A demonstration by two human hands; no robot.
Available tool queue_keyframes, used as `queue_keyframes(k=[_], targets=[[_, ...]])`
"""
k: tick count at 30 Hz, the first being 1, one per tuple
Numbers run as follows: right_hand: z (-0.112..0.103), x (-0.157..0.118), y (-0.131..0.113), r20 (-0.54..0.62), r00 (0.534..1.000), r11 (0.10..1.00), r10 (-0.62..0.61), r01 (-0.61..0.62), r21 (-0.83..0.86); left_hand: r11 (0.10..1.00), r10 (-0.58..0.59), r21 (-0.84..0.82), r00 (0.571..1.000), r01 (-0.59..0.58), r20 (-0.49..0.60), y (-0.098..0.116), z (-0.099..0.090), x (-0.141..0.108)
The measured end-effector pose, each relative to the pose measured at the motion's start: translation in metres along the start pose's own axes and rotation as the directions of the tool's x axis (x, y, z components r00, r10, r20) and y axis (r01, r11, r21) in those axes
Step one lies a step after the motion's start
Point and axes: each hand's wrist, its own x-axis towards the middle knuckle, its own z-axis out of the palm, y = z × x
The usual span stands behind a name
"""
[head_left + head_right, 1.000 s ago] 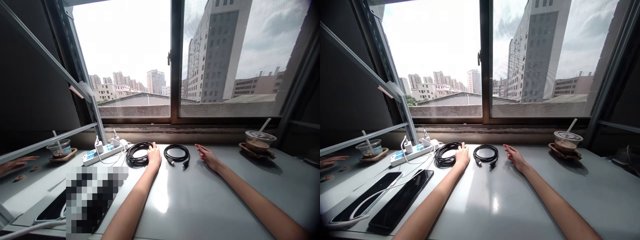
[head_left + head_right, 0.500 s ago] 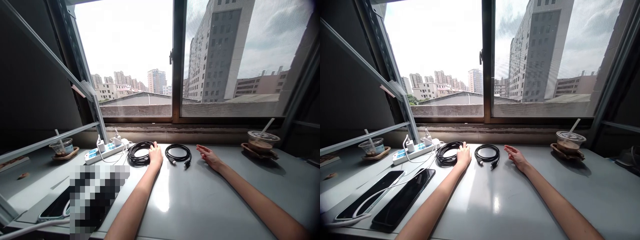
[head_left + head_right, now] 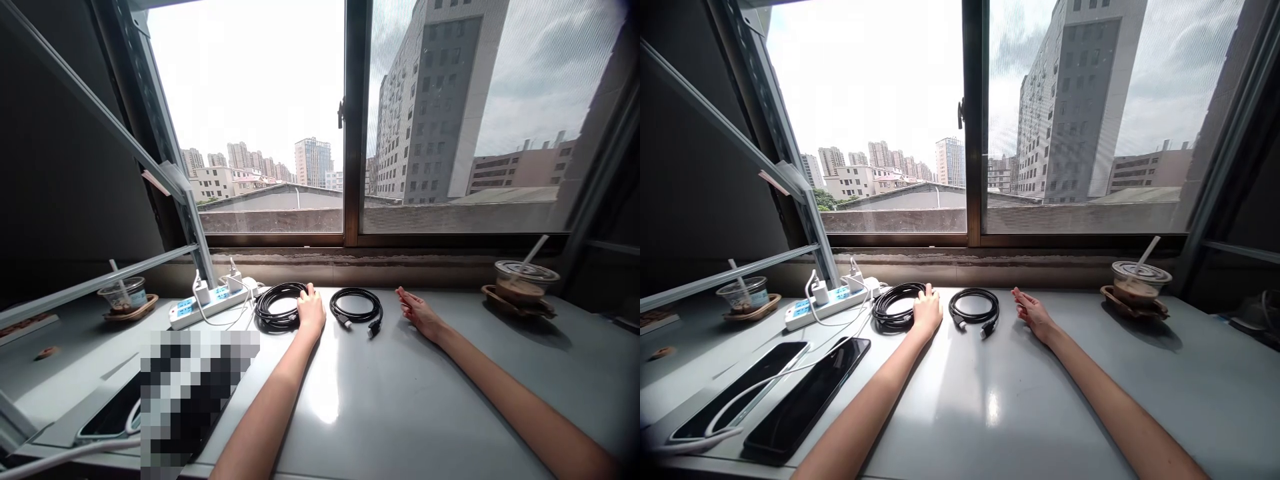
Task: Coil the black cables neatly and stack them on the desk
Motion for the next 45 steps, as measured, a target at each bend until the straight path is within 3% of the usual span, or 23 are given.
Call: queue_keyframes(k=[3, 9, 13, 18, 21, 25, 28, 32, 39, 43, 45], targets=[[0.002, -0.001, 0.000, 0.003, 1.000, 1.000, 0.004, -0.004, -0.007, 0.998, -0.037, -0.041, 0.999, 0.036, -0.007, -0.001, -0.004, 0.000], [0.001, -0.002, -0.001, 0.013, 1.000, 0.999, 0.017, -0.017, -0.031, 0.968, -0.216, -0.137, 0.976, 0.209, -0.035, -0.008, -0.016, 0.001], [0.001, -0.003, -0.002, 0.031, 0.999, 0.998, 0.011, -0.009, -0.057, 0.924, -0.321, -0.198, 0.945, 0.328, 0.065, -0.014, -0.018, 0.003], [0.001, -0.002, -0.001, 0.047, 0.999, 0.996, -0.010, 0.014, -0.087, 0.891, -0.304, -0.287, 0.932, 0.351, 0.197, -0.023, -0.021, 0.006], [0.001, -0.003, -0.001, 0.050, 0.999, 0.996, -0.010, 0.015, -0.092, 0.866, -0.319, -0.353, 0.934, 0.355, 0.159, -0.027, -0.026, 0.008], [0.001, -0.003, -0.001, 0.051, 0.999, 0.996, -0.007, 0.012, -0.093, 0.821, -0.387, -0.460, 0.922, 0.338, -0.014, -0.028, -0.036, 0.008], [0.001, -0.003, -0.001, 0.049, 0.999, 0.995, -0.009, 0.014, -0.095, 0.779, -0.452, -0.552, 0.877, 0.298, -0.165, -0.027, -0.045, 0.007], [0.001, -0.003, -0.001, 0.045, 0.999, 0.995, -0.005, 0.010, -0.099, 0.741, -0.515, -0.640, 0.786, 0.206, -0.343, -0.027, -0.061, 0.007], [0.002, -0.002, 0.003, 0.073, 0.997, 0.991, -0.012, 0.021, -0.130, 0.718, -0.501, -0.695, 0.666, -0.038, -0.553, -0.022, -0.108, 0.007], [0.002, -0.001, 0.005, 0.138, 0.990, 0.983, -0.013, 0.038, -0.178, 0.559, -0.545, -0.782, 0.589, -0.276, -0.597, -0.020, -0.141, 0.007], [0.000, -0.001, 0.002, 0.172, 0.985, 0.983, -0.007, 0.038, -0.177, 0.467, -0.572, -0.806, 0.570, -0.364, -0.589, -0.020, -0.160, 0.007]])
